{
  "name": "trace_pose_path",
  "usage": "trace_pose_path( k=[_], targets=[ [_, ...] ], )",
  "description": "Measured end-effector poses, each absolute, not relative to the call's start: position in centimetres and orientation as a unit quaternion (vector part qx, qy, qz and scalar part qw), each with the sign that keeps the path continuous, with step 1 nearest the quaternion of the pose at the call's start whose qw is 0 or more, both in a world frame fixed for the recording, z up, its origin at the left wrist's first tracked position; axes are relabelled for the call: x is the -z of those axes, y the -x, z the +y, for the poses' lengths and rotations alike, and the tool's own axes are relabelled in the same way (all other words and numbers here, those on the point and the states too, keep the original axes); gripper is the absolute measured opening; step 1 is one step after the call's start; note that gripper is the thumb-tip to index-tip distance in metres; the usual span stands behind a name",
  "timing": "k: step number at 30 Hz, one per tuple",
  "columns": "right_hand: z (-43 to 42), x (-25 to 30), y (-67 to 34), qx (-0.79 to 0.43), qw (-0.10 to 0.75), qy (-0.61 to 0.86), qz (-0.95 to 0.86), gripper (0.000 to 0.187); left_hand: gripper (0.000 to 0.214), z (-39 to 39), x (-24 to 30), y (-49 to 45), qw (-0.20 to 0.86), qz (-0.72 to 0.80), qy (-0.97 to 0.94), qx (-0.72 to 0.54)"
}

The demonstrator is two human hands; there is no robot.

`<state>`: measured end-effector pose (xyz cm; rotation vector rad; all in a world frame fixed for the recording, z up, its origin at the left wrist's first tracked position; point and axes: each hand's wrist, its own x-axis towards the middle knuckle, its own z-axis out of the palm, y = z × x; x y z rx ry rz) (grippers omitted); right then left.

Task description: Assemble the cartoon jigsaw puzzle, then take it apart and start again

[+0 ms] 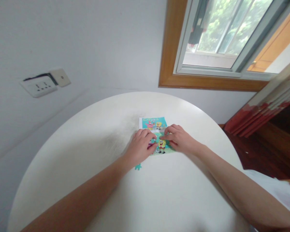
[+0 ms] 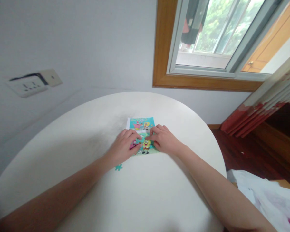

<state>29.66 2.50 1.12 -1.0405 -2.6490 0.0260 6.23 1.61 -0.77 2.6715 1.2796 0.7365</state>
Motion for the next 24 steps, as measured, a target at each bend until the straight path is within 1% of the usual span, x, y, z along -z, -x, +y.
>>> trace_pose_path(
  k=[12, 18, 20, 24],
  targets=[
    [2.5, -0.5, -29.2, -0.057, 0.190, 0.392, -0.898, 0.047, 0.018, 1.7, 0.8, -6.2, 0.046, 0.417, -0.875, -0.241],
    [3.8, 0.0, -30.4, -0.062, 0.277, 0.421, -0.861, 0.047, 0.021, 1.6, 0.7, -6.2, 0.048, 0.414, -0.875, -0.246],
    [4.0, -0.1, -30.6, -0.060, 0.281, 0.424, -0.859, 0.046, 0.024, 1.6, 0.6, -6.2, 0.046, 0.413, -0.876, -0.247],
    [3.9, -0.4, -30.5, -0.056, 0.263, 0.414, -0.869, 0.047, 0.025, 1.5, 0.6, -6.2, 0.043, 0.410, -0.876, -0.248]
  ],
)
